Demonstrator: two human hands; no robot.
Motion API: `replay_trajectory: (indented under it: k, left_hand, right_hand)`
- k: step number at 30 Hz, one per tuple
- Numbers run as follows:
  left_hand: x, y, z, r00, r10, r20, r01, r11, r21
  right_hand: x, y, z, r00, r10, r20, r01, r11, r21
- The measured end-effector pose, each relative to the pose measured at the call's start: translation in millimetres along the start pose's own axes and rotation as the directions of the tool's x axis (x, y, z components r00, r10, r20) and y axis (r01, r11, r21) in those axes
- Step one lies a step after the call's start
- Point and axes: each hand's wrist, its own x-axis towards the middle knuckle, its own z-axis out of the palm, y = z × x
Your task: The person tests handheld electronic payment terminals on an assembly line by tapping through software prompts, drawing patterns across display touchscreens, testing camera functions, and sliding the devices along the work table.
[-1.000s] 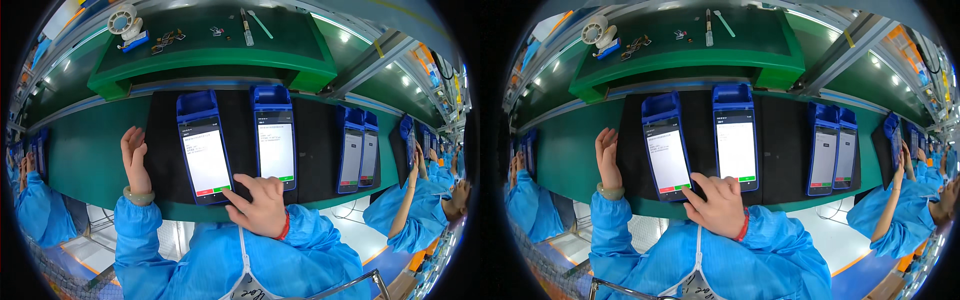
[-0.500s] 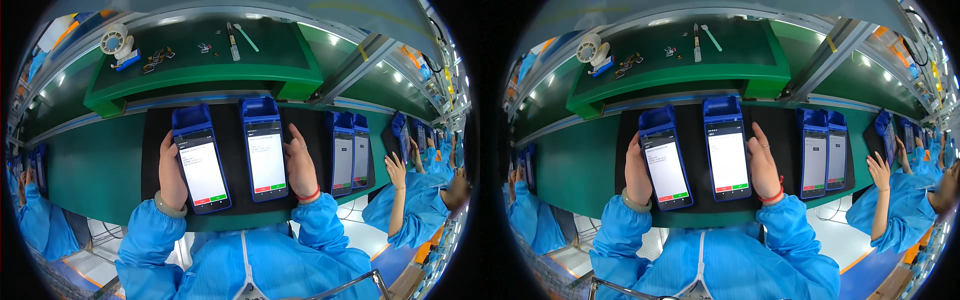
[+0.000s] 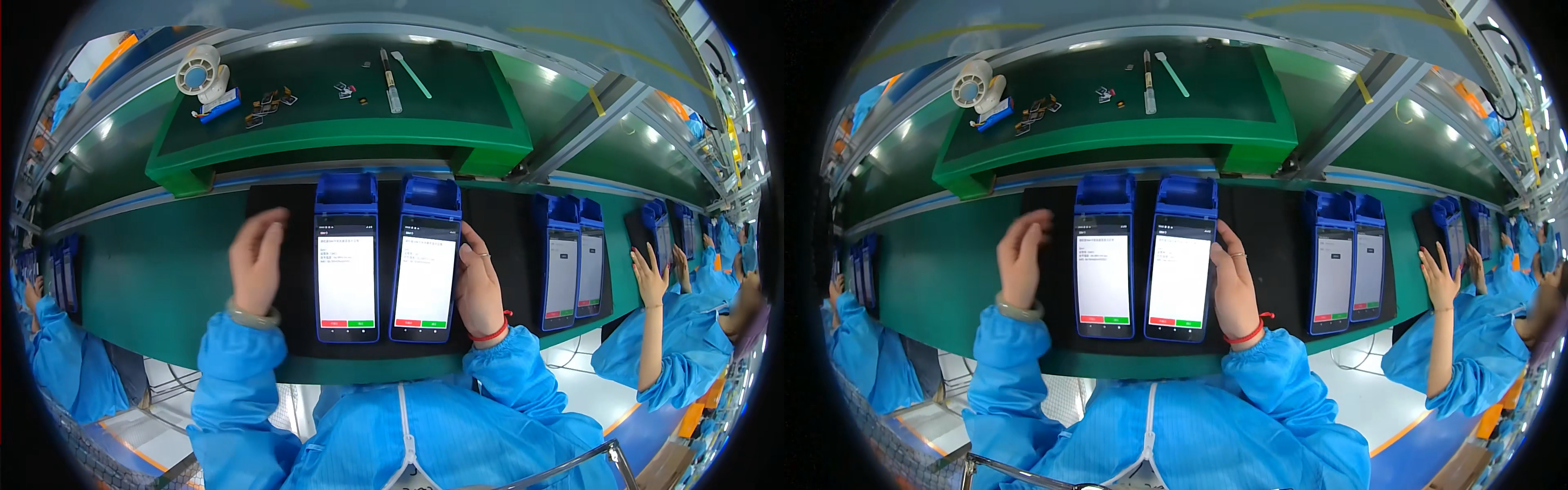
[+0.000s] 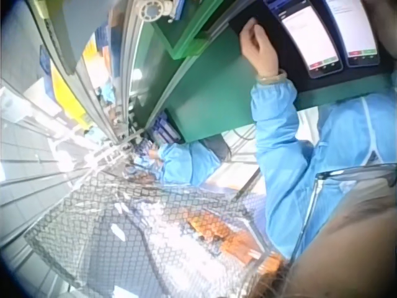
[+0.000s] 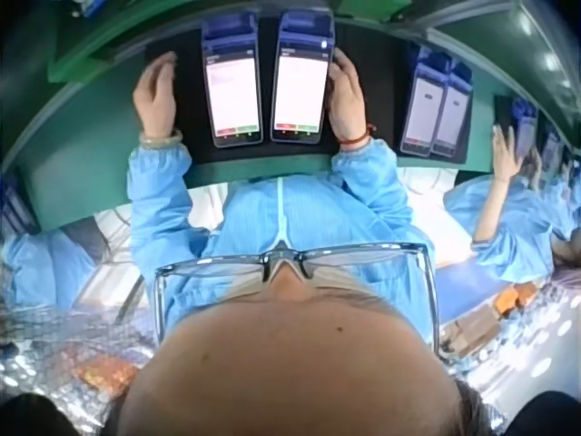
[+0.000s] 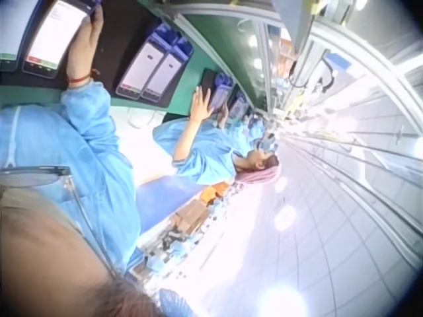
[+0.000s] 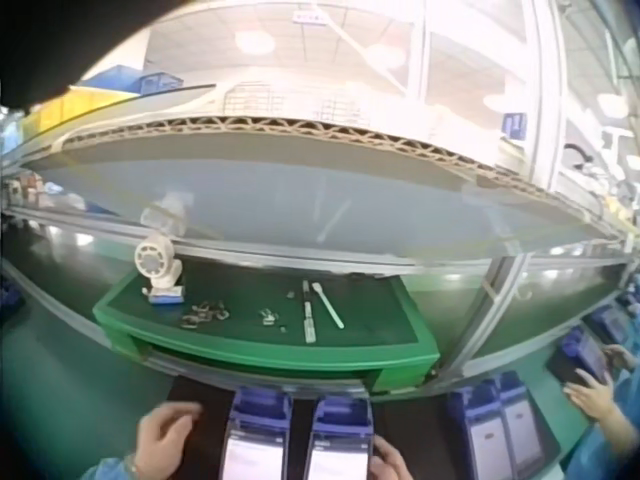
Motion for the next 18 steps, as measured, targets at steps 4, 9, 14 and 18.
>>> replay_trajectory:
  k: [4,9,14,18]
  left_hand:
    - [-0.1,-29.8,-57.4,0.994,0.106,-0.030,-0.099,0.980,0.174]
    - [-11.3,-16.8,-47.0,0.981,0.032,0.194,-0.037,0.999,0.024]
    - [-21.7,-17.5,-33.9,0.993,-0.013,0.116,0.028,0.992,-0.124]
    - [-32.6,-12.5,-17.6,0.993,-0.023,0.114,0.039,0.989,-0.141]
  right_hand:
    - [-5.6,-2.7,8.2,0.999,-0.045,-0.006,0.045,0.997,-0.057]
    - [-0.6,-2.7,2.3,0.997,-0.061,0.053,0.063,0.997,-0.033]
    - [1.3,-11.1,3.4,0.999,-0.048,-0.004,0.047,0.996,-0.080]
    - [-0.5,-16.7,3.8,1.000,-0.023,0.015,0.025,0.992,-0.124]
